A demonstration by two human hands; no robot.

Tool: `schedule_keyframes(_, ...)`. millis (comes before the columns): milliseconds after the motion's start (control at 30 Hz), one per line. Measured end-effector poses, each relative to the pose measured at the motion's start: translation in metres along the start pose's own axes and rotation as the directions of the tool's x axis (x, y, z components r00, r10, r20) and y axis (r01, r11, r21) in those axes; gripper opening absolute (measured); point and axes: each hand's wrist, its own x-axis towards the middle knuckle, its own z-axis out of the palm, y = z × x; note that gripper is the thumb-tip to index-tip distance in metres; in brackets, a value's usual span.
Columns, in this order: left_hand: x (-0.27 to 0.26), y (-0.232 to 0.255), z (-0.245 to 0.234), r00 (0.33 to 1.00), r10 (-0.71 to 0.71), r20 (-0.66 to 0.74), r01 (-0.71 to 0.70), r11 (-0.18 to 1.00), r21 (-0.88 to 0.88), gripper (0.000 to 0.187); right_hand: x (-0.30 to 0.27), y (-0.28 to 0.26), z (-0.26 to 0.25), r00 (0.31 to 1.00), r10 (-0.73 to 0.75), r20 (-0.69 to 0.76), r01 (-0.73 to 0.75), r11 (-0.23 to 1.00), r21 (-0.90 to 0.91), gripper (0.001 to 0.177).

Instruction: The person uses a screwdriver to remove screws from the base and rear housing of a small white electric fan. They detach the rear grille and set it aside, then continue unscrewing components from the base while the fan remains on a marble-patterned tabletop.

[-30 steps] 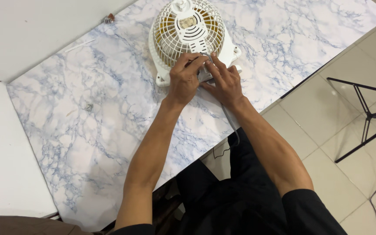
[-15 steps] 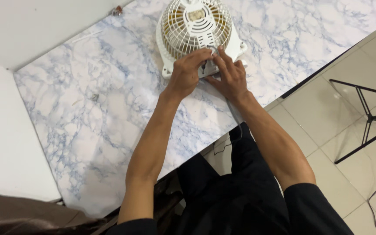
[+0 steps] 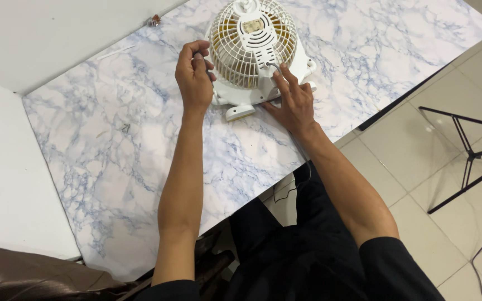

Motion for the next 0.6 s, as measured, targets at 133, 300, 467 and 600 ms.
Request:
schedule_keyframes(133, 0.008, -0.021, -0.011, 0.997, -0.069, -0.022, 0.071, 0.992, 0.106, 0.023, 0.0, 0.004, 0.004, 1.0, -0.009, -0.013, 0.009, 1.0, -0.009, 0.114)
schedule_keyframes(300, 0.006, -0.043, -0.019, 0.977, -0.209, 0.051, 0.15, 0.83, 0.538, 0.021, -0.004, 0.009, -0.001, 0.998, -0.014, 0.057, 0.011, 0.999, 0.048, 0.111)
schedule_keyframes(467, 0.002, -0.035, -0.017, 0.925, -0.371, 0.077, 0.227, 0.705, 0.672, 0.062, 0.003, 0.013, -0.012, 0.996, -0.005, 0.085, -0.015, 0.973, 0.232, 0.105)
schedule_keyframes(600, 0.002, -0.029, -0.011, 0.886, -0.46, 0.064, 0.312, 0.692, 0.65, 0.076, 0.003, 0.022, -0.019, 0.967, 0.239, 0.084, -0.25, 0.844, 0.474, 0.071)
